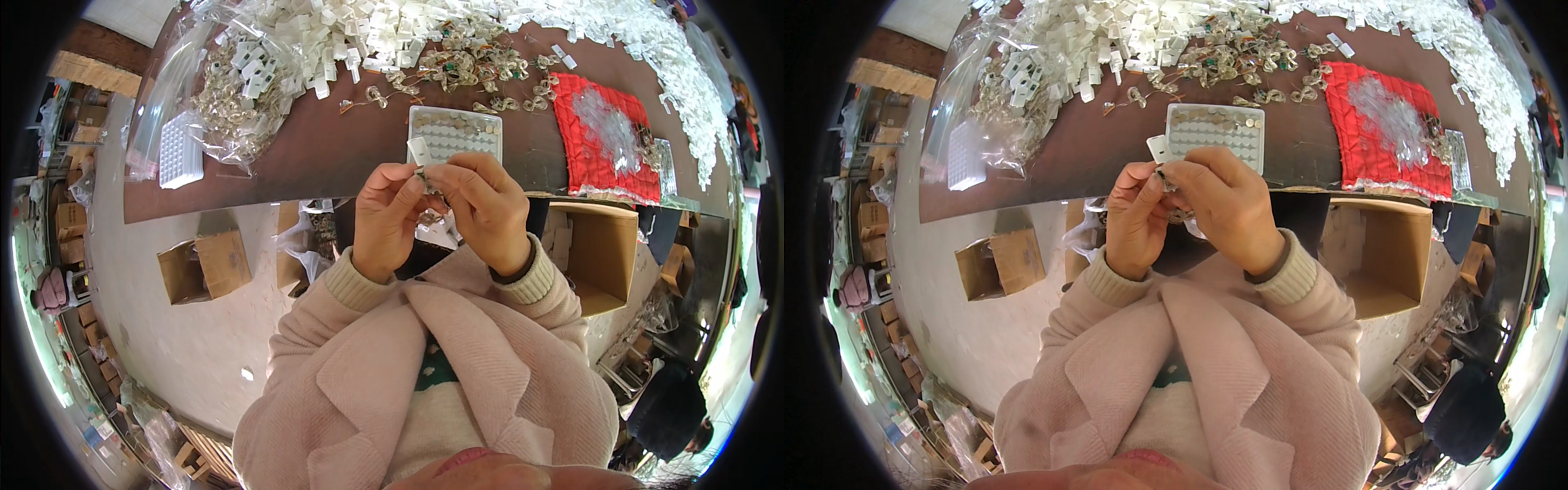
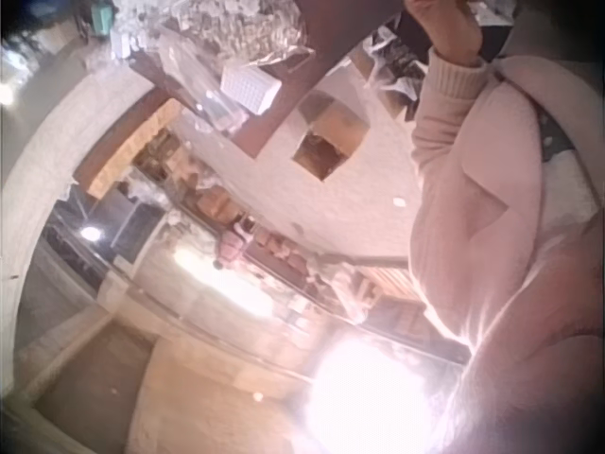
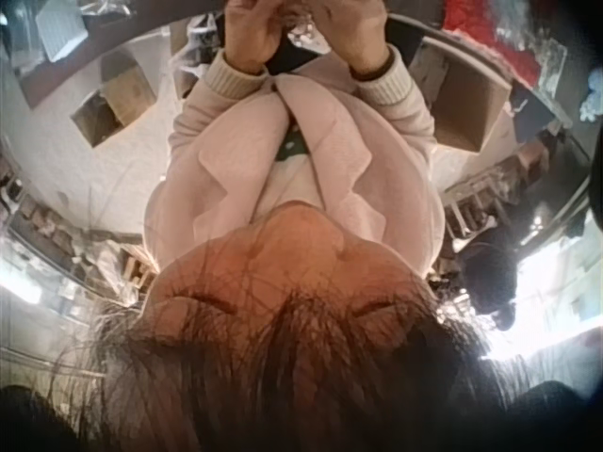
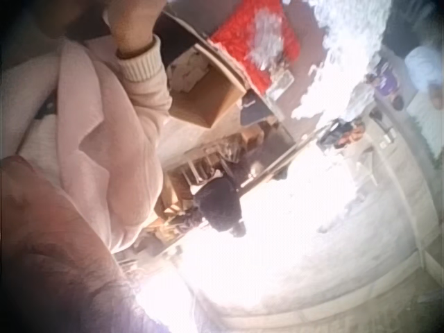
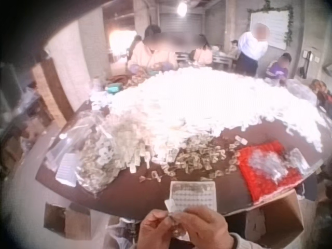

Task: The person repeatedly picks small white plastic housings and metallic components from a cluttered table, inserts the metal parts into the housings, and places the assembled units into a white tray. The person handles items one at a time and occasionally shifts piles of parts to access more components.

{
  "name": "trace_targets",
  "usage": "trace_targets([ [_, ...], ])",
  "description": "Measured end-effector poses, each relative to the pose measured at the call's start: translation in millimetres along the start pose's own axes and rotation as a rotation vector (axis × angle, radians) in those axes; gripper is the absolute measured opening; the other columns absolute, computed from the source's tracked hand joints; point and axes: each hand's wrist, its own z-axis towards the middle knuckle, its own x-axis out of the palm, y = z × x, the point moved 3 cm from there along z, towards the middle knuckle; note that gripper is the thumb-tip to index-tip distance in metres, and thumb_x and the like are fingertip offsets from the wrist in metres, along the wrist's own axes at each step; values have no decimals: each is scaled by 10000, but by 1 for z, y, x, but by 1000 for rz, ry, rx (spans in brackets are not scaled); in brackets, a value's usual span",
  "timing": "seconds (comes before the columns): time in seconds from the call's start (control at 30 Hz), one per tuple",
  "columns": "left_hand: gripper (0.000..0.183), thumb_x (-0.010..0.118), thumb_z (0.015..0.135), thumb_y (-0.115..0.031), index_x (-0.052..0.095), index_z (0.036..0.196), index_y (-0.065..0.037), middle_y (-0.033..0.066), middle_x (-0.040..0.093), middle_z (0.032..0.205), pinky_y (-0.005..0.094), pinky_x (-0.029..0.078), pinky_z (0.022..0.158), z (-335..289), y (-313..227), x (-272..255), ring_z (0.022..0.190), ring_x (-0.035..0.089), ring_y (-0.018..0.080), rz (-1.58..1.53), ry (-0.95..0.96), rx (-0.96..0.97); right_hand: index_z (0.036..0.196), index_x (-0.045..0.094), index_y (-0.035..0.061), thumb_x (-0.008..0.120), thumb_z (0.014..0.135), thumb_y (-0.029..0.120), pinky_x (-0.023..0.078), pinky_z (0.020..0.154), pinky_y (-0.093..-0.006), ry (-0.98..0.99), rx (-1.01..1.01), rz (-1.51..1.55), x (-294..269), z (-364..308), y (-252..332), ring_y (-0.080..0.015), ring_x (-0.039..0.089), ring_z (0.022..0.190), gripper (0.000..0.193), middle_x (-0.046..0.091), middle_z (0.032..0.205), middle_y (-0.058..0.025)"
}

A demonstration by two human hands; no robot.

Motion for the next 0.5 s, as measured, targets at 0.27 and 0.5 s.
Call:
trace_targets([
  [0.27, 129, 586, 1016, -80, 590, 1139, -45, 114, 695, 1038, 383, 612, 728, -2, -2, -1, 801, 710, 231, -33, 25, -21, 1045, 734, 24, 679, 799, -115, 558, 690, -301, -68, 46, 50, -2, 0, 3, -232, 686, 811, 288, 669, 971, -107],
  [0.5, 132, 587, 1017, -88, 596, 1140, -40, 106, 696, 1033, 369, 605, 720, -1, -3, 0, 796, 705, 218, -23, 48, -57, 1064, 739, 16, 701, 758, -104, 552, 692, -293, -78, -32, 52, 2, 0, 1, -222, 685, 822, 331, 689, 925, -85],
])
